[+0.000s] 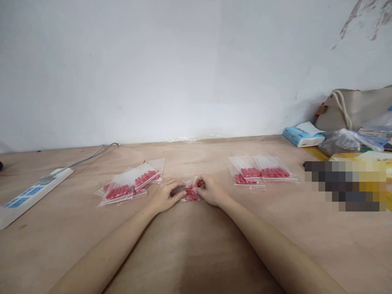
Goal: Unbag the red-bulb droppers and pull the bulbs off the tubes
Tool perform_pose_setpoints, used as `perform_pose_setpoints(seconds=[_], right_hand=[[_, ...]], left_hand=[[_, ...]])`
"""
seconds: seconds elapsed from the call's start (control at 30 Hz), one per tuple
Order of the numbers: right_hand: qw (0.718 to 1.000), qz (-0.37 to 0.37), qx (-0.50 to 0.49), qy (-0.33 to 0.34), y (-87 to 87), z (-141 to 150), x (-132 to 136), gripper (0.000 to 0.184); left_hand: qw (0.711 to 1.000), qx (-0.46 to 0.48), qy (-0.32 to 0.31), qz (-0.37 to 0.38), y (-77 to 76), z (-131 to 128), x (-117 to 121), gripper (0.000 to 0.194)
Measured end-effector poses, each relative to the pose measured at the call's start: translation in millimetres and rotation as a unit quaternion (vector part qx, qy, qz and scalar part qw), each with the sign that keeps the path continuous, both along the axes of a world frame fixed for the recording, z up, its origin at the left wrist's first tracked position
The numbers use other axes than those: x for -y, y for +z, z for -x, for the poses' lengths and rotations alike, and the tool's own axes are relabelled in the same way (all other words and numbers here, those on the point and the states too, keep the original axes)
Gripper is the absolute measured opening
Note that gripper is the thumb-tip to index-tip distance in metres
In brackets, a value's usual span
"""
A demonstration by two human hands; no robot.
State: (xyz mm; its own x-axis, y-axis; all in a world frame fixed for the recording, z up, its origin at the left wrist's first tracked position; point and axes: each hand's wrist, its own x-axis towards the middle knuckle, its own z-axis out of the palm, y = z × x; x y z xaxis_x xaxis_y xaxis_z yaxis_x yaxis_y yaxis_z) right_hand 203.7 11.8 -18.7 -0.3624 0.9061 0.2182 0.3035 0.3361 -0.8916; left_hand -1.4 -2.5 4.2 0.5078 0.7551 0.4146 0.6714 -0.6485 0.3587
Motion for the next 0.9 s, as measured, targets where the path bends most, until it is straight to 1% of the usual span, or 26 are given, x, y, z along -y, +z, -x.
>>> perform_pose_setpoints(seconds=[0.1,0.2,0.3,0.4,0.47,0.53,0.6,0.63,0.7,0.8,0.9], right_hand=[[1.000,0.021,-0.003,-0.006,-2.7,2,0,0.008],[1.000,0.006,0.022,-0.010,-1.2,-2,-1,0.004],[0.997,0.000,0.067,-0.035,6.7,-16,-6,0.002],[0.994,0.017,0.094,-0.058,15.0,-34,-12,0.006],[0.993,0.049,0.067,-0.085,17.9,-40,-14,0.010],[0.989,0.109,-0.007,-0.102,18.3,-40,-15,0.018],[0.976,0.170,-0.087,-0.100,17.1,-36,-15,0.025],[0.971,0.187,-0.117,-0.095,16.2,-34,-15,0.027],[0.966,0.191,-0.147,-0.087,14.4,-30,-15,0.027],[0.965,0.192,-0.162,-0.074,13.9,-31,-16,0.029],[0.954,0.226,-0.179,-0.079,17.8,-37,-17,0.028]], left_hand=[[1.000,0.002,-0.005,0.003,-0.6,0,-1,0.024],[1.000,0.008,-0.009,0.005,-0.1,-1,-1,0.024],[1.000,0.017,-0.004,0.006,0.4,0,-1,0.024],[1.000,0.027,0.005,0.012,0.2,1,-1,0.025],[0.999,0.029,0.011,0.014,-0.2,1,-1,0.026],[0.999,0.030,0.013,0.013,-0.3,1,-1,0.025],[0.999,0.029,0.012,0.012,-0.3,1,-1,0.025],[0.999,0.029,0.011,0.010,-0.3,1,-1,0.024],[1.000,0.028,0.010,0.007,-0.6,1,-1,0.024],[1.000,0.027,0.006,0.007,-2.0,2,-2,0.024],[0.999,0.029,0.004,0.012,-3.5,2,-3,0.024]])
